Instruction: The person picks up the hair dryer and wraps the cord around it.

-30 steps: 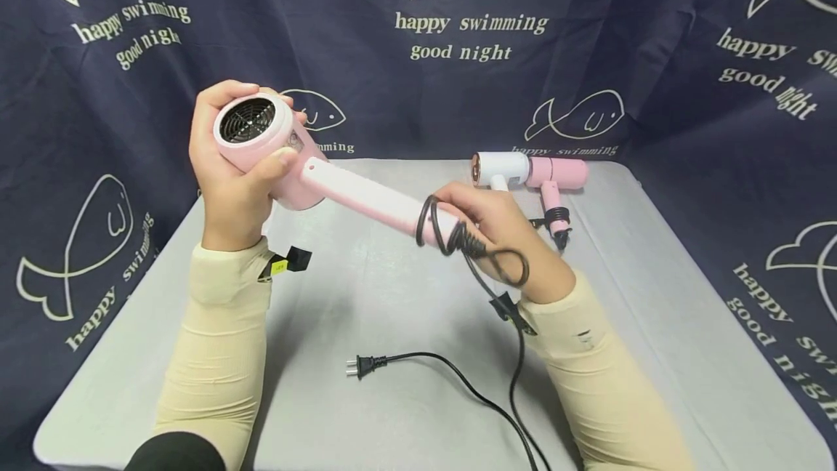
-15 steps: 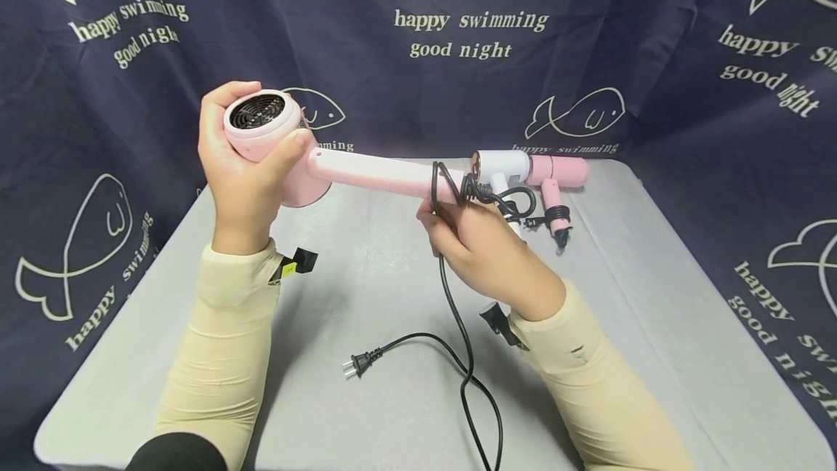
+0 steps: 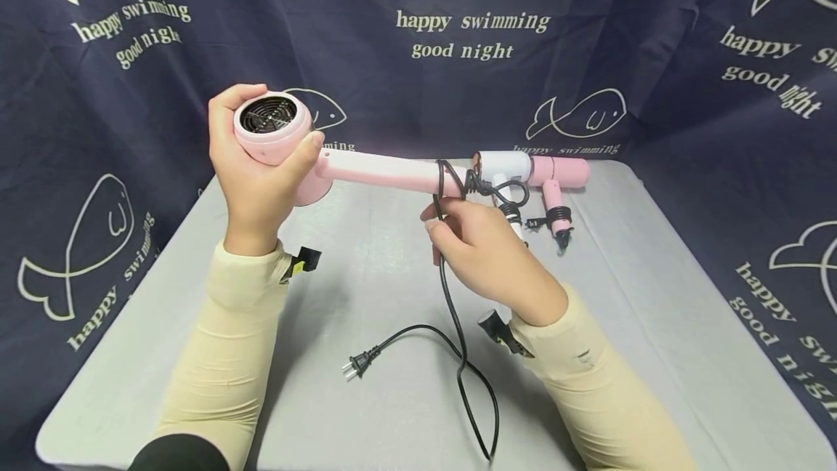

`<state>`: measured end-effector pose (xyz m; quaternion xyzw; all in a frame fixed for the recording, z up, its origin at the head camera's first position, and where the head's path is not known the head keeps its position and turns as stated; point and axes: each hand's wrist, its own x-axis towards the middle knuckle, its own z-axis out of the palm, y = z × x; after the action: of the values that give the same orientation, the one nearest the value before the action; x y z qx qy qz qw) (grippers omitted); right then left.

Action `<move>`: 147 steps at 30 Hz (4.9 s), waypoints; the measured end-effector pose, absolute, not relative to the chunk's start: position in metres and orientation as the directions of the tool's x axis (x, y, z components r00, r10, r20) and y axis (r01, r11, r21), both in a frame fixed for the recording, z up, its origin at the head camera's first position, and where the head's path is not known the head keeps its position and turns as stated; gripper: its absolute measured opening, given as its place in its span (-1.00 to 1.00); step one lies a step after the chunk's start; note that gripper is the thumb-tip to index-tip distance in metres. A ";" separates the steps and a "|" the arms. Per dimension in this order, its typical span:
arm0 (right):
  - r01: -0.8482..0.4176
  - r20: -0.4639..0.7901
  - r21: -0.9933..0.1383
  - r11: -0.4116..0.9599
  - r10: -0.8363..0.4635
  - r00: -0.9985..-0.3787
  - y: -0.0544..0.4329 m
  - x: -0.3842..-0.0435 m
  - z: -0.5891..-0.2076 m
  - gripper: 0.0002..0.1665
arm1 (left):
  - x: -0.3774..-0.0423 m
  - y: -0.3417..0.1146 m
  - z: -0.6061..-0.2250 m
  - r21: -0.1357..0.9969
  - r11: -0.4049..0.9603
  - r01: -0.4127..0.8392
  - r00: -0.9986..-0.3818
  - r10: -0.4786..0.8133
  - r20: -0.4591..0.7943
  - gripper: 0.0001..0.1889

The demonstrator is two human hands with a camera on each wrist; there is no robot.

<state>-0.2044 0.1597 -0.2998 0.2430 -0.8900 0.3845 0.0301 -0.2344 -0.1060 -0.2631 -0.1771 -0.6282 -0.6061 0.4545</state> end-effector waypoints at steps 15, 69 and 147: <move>-0.595 0.420 -0.585 0.551 -0.423 -0.803 0.163 -0.182 -0.284 -0.72 | -0.245 -0.116 -0.268 0.494 0.481 0.724 -0.395 -0.299 0.869 -0.38; -0.682 0.537 -0.594 0.427 -0.421 -0.731 0.191 -0.232 -0.299 -0.74 | -0.225 -0.121 -0.252 0.432 -0.145 0.890 -0.455 -0.203 0.867 -0.36; -0.789 0.673 -0.542 0.289 -0.413 -0.613 0.205 -0.243 -0.303 -0.74 | -0.216 -0.122 -0.249 0.584 -0.039 0.810 -0.584 0.011 0.811 -0.30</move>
<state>-0.2434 0.2047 -0.3035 0.3877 -0.7754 0.4532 0.2077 -0.2159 -0.1224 -0.2487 -0.3321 -0.6188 -0.6398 0.3122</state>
